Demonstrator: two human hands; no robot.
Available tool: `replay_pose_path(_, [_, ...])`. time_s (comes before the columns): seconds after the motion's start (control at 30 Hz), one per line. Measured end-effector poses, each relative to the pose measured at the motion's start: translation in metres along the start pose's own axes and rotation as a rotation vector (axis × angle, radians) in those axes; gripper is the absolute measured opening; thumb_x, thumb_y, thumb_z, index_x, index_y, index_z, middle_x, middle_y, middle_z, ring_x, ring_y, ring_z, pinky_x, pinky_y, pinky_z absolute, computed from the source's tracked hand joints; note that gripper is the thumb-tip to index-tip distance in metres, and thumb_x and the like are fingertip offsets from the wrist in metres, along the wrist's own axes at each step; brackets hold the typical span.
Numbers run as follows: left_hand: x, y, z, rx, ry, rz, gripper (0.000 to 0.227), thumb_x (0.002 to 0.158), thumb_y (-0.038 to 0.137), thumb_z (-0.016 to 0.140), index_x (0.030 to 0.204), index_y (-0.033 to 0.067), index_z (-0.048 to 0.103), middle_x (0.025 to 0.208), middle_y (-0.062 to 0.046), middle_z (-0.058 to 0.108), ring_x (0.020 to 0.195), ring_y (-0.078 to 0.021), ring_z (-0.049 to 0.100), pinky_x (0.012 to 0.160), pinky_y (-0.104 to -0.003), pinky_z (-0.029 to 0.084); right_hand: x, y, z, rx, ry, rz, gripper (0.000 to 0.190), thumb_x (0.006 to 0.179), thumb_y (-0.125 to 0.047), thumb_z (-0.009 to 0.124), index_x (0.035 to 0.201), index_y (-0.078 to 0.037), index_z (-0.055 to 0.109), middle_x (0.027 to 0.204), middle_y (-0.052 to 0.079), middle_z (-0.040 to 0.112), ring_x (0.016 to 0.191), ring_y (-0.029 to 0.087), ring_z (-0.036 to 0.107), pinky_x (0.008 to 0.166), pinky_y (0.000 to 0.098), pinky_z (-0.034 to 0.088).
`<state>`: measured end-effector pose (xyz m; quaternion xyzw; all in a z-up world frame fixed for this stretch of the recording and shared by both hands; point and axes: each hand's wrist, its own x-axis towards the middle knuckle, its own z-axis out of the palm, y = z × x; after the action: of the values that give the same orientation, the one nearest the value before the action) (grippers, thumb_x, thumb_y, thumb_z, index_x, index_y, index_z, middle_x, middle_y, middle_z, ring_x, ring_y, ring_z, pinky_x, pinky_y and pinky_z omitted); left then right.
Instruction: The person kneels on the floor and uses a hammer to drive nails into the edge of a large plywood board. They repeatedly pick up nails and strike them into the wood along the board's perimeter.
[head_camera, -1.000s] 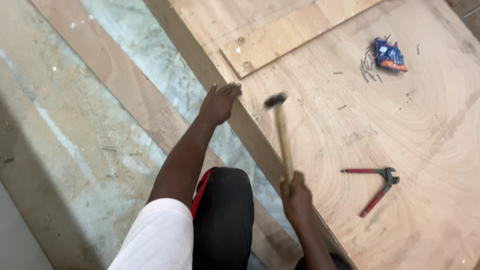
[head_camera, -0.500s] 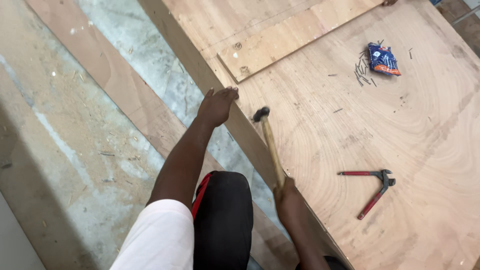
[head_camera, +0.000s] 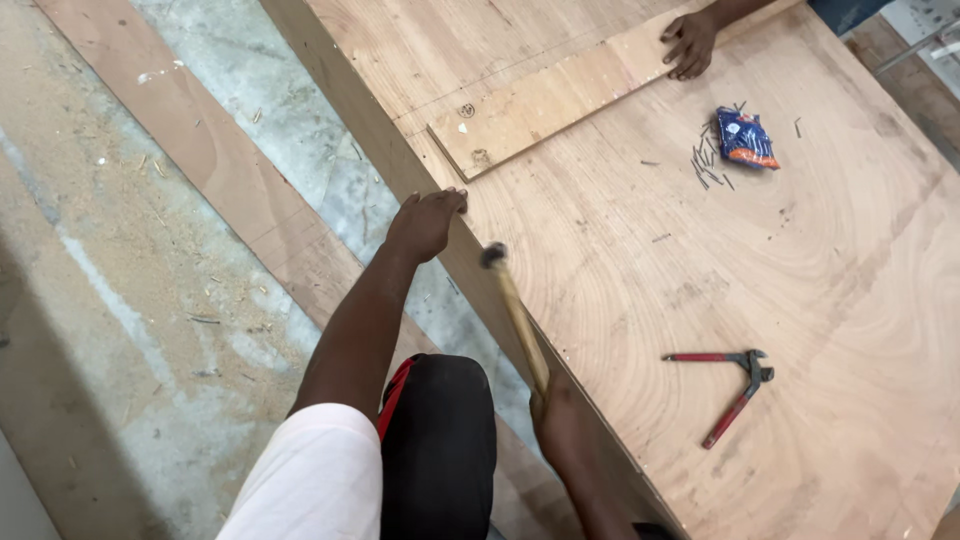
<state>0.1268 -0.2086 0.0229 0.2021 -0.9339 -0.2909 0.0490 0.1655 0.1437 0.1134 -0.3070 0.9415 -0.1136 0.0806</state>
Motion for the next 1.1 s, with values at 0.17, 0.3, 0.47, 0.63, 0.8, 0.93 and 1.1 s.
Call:
replay_pose_path(0.17, [0.005, -0.002, 0.0, -0.018, 0.082, 0.084, 0.059, 0.086, -0.01, 0.042, 0.136, 0.0174, 0.057, 0.152, -0.002, 0.054, 0.146, -0.0186, 0.04, 0.118, -0.055, 0.026, 0.006, -0.011, -0.061, 0.312, -0.005, 0.105, 0.04, 0.093, -0.028, 0.063, 0.125, -0.004, 0.055, 0.081, 0.023, 0.073, 0.075, 0.039, 0.073, 0.065, 0.0456, 0.057])
replay_pose_path(0.3, [-0.004, -0.002, 0.002, -0.064, 0.009, 0.017, 0.062, 0.091, -0.01, 0.039, 0.143, 0.0195, 0.054, 0.148, 0.001, 0.057, 0.149, -0.0153, 0.04, 0.123, -0.054, 0.025, -0.016, 0.02, -0.073, 0.884, 0.564, -0.095, 0.02, 0.106, -0.021, 0.058, 0.099, -0.002, 0.056, 0.075, 0.021, 0.06, 0.06, 0.029, 0.057, 0.054, 0.0375, 0.048])
replay_pose_path(0.47, [-0.001, -0.001, 0.002, -0.03, 0.006, 0.001, 0.053, 0.094, -0.008, 0.04, 0.136, 0.0184, 0.058, 0.154, 0.0, 0.052, 0.151, -0.0155, 0.038, 0.123, -0.055, 0.024, -0.005, 0.035, 0.021, 0.053, 0.257, -0.107, 0.042, 0.093, -0.022, 0.063, 0.126, 0.003, 0.051, 0.1, 0.039, 0.066, 0.082, 0.053, 0.065, 0.068, 0.0584, 0.053])
replay_pose_path(0.63, [-0.007, -0.002, 0.008, -0.052, 0.02, 0.028, 0.065, 0.085, -0.011, 0.04, 0.141, 0.0187, 0.053, 0.154, -0.003, 0.047, 0.147, -0.019, 0.036, 0.119, -0.056, 0.023, 0.009, 0.013, -0.022, 0.339, -0.077, 0.304, 0.031, 0.101, -0.032, 0.057, 0.116, -0.005, 0.056, 0.08, 0.025, 0.07, 0.071, 0.036, 0.068, 0.066, 0.048, 0.053])
replay_pose_path(0.8, [-0.004, -0.003, 0.001, -0.032, -0.032, -0.014, 0.048, 0.101, -0.005, 0.037, 0.137, 0.0189, 0.058, 0.153, 0.002, 0.056, 0.154, -0.0147, 0.038, 0.127, -0.054, 0.025, -0.012, 0.008, -0.105, 1.01, 0.539, -0.11, 0.023, 0.111, -0.025, 0.059, 0.102, -0.004, 0.055, 0.07, 0.007, 0.061, 0.051, 0.011, 0.052, 0.048, 0.0215, 0.042])
replay_pose_path(0.93, [-0.002, 0.0, 0.002, -0.047, 0.022, 0.026, 0.061, 0.089, -0.011, 0.039, 0.141, 0.019, 0.053, 0.155, -0.002, 0.05, 0.149, -0.0178, 0.037, 0.121, -0.057, 0.024, 0.001, 0.014, -0.035, 0.867, 0.8, -0.387, 0.023, 0.109, -0.026, 0.057, 0.101, -0.004, 0.055, 0.086, 0.016, 0.061, 0.066, 0.026, 0.058, 0.062, 0.0339, 0.05])
replay_pose_path(1.1, [-0.006, 0.003, 0.001, -0.013, 0.03, 0.011, 0.061, 0.09, -0.01, 0.04, 0.141, 0.0199, 0.054, 0.151, -0.003, 0.053, 0.149, -0.0198, 0.036, 0.122, -0.058, 0.022, 0.006, 0.024, 0.013, 0.21, -0.049, 0.218, 0.033, 0.099, -0.029, 0.06, 0.113, 0.0, 0.053, 0.078, 0.028, 0.07, 0.071, 0.044, 0.07, 0.066, 0.0518, 0.054])
